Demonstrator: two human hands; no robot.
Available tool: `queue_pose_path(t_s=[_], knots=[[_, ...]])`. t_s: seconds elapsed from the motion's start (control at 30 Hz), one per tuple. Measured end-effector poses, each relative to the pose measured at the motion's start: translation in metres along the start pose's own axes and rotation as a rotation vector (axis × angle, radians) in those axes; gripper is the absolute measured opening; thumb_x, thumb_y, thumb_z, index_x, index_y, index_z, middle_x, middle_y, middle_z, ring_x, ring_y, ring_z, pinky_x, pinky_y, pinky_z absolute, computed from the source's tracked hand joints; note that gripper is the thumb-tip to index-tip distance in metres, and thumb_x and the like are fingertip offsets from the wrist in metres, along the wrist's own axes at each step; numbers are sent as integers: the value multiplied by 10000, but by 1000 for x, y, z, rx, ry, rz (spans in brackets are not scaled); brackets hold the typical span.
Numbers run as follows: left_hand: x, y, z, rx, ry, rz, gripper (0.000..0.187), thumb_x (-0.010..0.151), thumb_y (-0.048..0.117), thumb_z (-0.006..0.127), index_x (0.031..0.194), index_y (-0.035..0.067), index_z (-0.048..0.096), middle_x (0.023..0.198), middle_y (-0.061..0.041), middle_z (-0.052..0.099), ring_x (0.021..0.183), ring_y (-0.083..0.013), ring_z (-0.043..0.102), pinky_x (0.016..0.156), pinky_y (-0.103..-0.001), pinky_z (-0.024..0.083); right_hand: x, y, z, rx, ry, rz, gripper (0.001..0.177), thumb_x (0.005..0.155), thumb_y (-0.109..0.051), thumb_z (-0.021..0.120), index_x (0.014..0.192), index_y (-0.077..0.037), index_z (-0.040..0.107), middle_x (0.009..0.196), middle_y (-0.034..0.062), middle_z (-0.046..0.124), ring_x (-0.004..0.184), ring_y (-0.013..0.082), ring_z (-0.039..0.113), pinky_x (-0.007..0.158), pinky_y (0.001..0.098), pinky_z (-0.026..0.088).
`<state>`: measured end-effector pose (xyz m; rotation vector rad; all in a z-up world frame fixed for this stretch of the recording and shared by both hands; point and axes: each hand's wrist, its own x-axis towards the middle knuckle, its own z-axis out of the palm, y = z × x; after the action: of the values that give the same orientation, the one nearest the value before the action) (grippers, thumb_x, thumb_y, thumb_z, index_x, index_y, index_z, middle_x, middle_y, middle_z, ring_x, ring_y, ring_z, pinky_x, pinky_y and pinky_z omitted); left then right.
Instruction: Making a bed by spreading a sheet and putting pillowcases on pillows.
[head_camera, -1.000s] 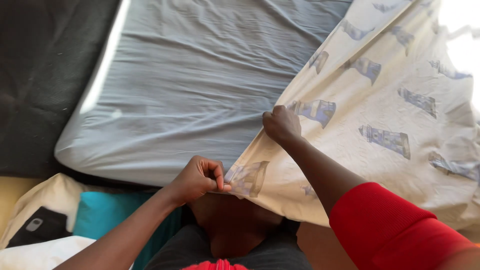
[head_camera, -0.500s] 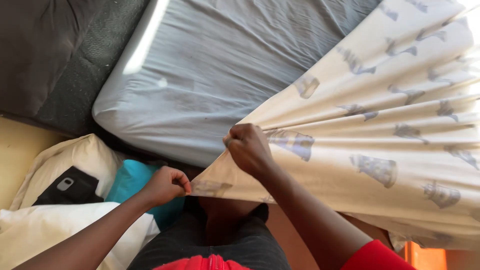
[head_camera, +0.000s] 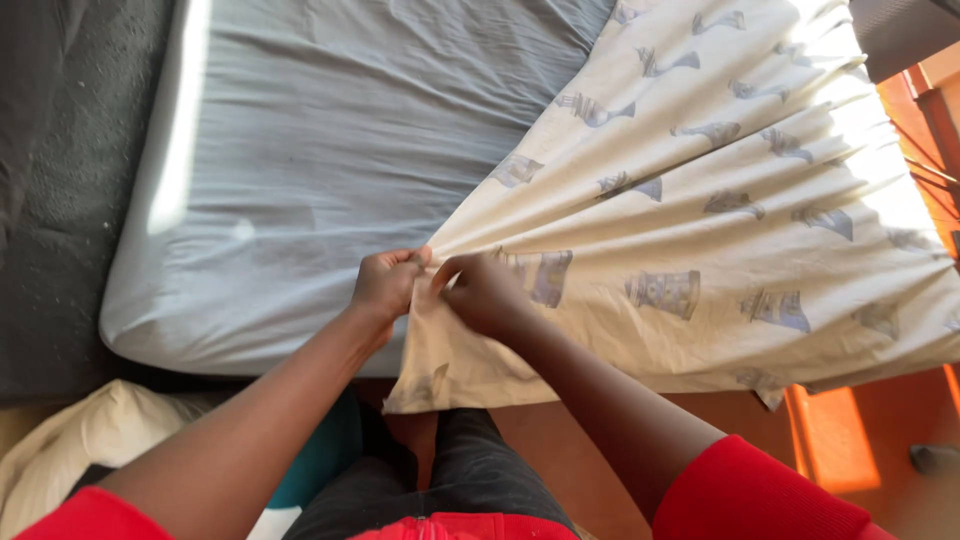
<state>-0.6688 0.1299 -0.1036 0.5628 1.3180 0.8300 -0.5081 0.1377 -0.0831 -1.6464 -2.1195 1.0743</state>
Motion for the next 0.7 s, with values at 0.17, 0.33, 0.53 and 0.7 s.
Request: queue_pose_path(t_s=[0.17, 0.33, 0.53, 0.7], knots=[[11, -5, -13, -99, -68, 135, 311, 984, 292, 648, 1028, 9, 770, 814, -36, 759, 665, -106, 666, 619, -281, 552, 75, -4, -67, -138, 259, 281, 480, 875, -556, 707, 928, -78, 720, 835, 173, 757, 823, 319, 740, 773, 457, 555], [20, 18, -27, 62, -88, 184, 314, 955, 289, 661, 1042, 24, 805, 832, -4, 784, 710, -78, 680, 663, -252, 560, 173, 28, -97, -430, 159, 234, 635, 846, -634, 757, 1003, -27, 658, 970, 198, 754, 942, 358, 710, 821, 482, 548], [31, 37, -30, 152, -108, 176, 326, 969, 290, 673, 1115, 36, 815, 809, -43, 754, 680, -83, 572, 640, -261, 508, 231, 87, -89, -855, -331, 366, 419, 766, -423, 831, 1082, -149, 803, 1089, 81, 801, 1006, 215, 772, 874, 380, 629], [37, 37, -30, 97, -168, 155, 327, 957, 263, 667, 1075, -10, 803, 875, -14, 795, 769, -54, 663, 712, -238, 554, 215, 46, -118, -1018, -493, 503, 721, 797, -745, 770, 1198, -147, 735, 1198, 97, 741, 1116, 260, 703, 935, 469, 555]])
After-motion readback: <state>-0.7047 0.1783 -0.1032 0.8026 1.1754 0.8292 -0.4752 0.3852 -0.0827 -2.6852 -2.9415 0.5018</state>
